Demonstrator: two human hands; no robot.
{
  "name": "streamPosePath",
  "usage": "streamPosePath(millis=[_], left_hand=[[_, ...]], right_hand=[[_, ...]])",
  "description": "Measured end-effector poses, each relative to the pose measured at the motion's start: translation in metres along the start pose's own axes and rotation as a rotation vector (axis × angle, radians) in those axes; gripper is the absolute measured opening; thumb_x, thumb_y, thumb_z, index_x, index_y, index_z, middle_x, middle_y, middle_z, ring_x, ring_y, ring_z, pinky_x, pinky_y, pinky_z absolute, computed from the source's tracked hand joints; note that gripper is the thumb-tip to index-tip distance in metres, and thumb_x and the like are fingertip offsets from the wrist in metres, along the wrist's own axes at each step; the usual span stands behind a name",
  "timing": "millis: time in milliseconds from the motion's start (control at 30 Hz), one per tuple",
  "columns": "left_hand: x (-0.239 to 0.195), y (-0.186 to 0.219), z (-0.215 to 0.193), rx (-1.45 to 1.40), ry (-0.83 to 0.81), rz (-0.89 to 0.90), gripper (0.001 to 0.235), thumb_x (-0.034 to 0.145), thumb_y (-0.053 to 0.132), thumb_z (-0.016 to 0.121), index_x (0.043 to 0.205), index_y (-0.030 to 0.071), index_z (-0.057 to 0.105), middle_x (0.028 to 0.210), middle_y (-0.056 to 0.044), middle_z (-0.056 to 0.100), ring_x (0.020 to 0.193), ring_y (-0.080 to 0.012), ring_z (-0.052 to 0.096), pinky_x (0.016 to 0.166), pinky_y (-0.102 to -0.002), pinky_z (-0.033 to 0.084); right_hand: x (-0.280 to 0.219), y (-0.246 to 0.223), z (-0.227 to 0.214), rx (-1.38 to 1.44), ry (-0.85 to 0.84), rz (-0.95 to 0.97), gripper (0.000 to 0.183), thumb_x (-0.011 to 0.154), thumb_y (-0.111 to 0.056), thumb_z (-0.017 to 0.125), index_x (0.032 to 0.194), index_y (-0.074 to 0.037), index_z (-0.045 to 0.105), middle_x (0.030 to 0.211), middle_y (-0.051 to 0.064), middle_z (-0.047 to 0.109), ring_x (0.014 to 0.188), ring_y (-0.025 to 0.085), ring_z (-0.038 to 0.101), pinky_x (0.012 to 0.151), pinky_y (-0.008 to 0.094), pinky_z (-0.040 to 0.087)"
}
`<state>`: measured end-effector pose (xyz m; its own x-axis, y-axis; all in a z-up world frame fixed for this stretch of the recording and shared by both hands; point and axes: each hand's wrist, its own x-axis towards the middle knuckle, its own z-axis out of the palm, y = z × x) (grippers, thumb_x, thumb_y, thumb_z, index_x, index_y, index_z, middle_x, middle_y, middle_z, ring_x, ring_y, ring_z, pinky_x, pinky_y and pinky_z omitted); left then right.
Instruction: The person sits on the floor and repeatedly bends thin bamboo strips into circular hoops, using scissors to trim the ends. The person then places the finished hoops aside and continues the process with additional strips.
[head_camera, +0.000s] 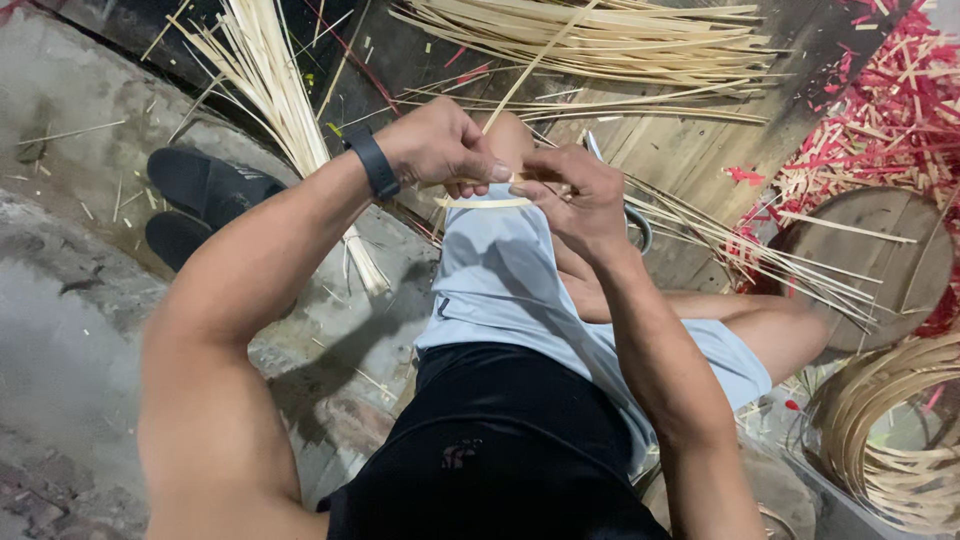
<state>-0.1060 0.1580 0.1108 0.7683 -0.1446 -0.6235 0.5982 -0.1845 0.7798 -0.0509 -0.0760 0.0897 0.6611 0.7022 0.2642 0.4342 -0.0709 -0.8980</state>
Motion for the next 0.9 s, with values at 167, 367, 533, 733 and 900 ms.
streamPosePath(millis=[167, 367, 533, 733, 900], left_hand=[[-0.003, -0.005, 0.003, 0.065, -0.068, -0.023, 0.03, 0.091, 0.029, 0.078, 0.087, -0.001, 0.076, 0.073, -0.003, 0.074, 0.058, -0.0072, 0.065, 0.049, -0.023, 0.049], [-0.001, -0.009, -0.004, 0.012, -0.259, -0.056, 0.023, 0.095, 0.026, 0.071, 0.093, 0.004, 0.079, 0.075, 0.0, 0.072, 0.057, -0.0067, 0.06, 0.051, -0.022, 0.049], [-0.003, -0.003, -0.002, -0.168, -0.332, 0.063, 0.026, 0.1, 0.025, 0.067, 0.101, 0.0, 0.076, 0.075, 0.001, 0.069, 0.059, -0.0034, 0.059, 0.053, -0.02, 0.051], [0.011, 0.01, 0.021, -0.608, -0.272, 0.18, 0.027, 0.1, 0.025, 0.068, 0.106, -0.002, 0.072, 0.076, 0.0, 0.068, 0.054, -0.002, 0.052, 0.044, -0.016, 0.033], [0.028, 0.007, 0.032, -0.818, -0.327, 0.258, 0.026, 0.102, 0.019, 0.069, 0.111, -0.005, 0.071, 0.081, -0.003, 0.069, 0.059, -0.0037, 0.054, 0.049, -0.018, 0.036]], right_hand=[[0.001, -0.003, -0.004, 0.006, -0.115, -0.063, 0.018, 0.089, -0.003, 0.083, 0.106, -0.005, 0.076, 0.099, 0.009, 0.07, 0.085, 0.02, 0.069, 0.073, 0.032, 0.055], [0.005, -0.013, -0.002, -0.15, -0.099, -0.228, 0.02, 0.083, -0.003, 0.084, 0.101, -0.008, 0.076, 0.097, 0.008, 0.069, 0.089, 0.026, 0.068, 0.077, 0.036, 0.055], [0.006, -0.014, -0.015, -0.416, 0.013, -0.321, 0.024, 0.088, -0.024, 0.083, 0.101, -0.007, 0.073, 0.087, 0.01, 0.064, 0.081, 0.03, 0.065, 0.068, 0.042, 0.05], [0.011, 0.011, -0.04, -0.606, 0.185, -0.262, 0.028, 0.102, -0.032, 0.068, 0.091, -0.007, 0.065, 0.078, 0.011, 0.061, 0.07, 0.034, 0.06, 0.063, 0.045, 0.045], [-0.001, 0.038, -0.062, -0.431, 0.213, -0.148, 0.044, 0.111, -0.044, 0.061, 0.092, -0.005, 0.061, 0.075, 0.01, 0.053, 0.07, 0.028, 0.055, 0.065, 0.042, 0.043]])
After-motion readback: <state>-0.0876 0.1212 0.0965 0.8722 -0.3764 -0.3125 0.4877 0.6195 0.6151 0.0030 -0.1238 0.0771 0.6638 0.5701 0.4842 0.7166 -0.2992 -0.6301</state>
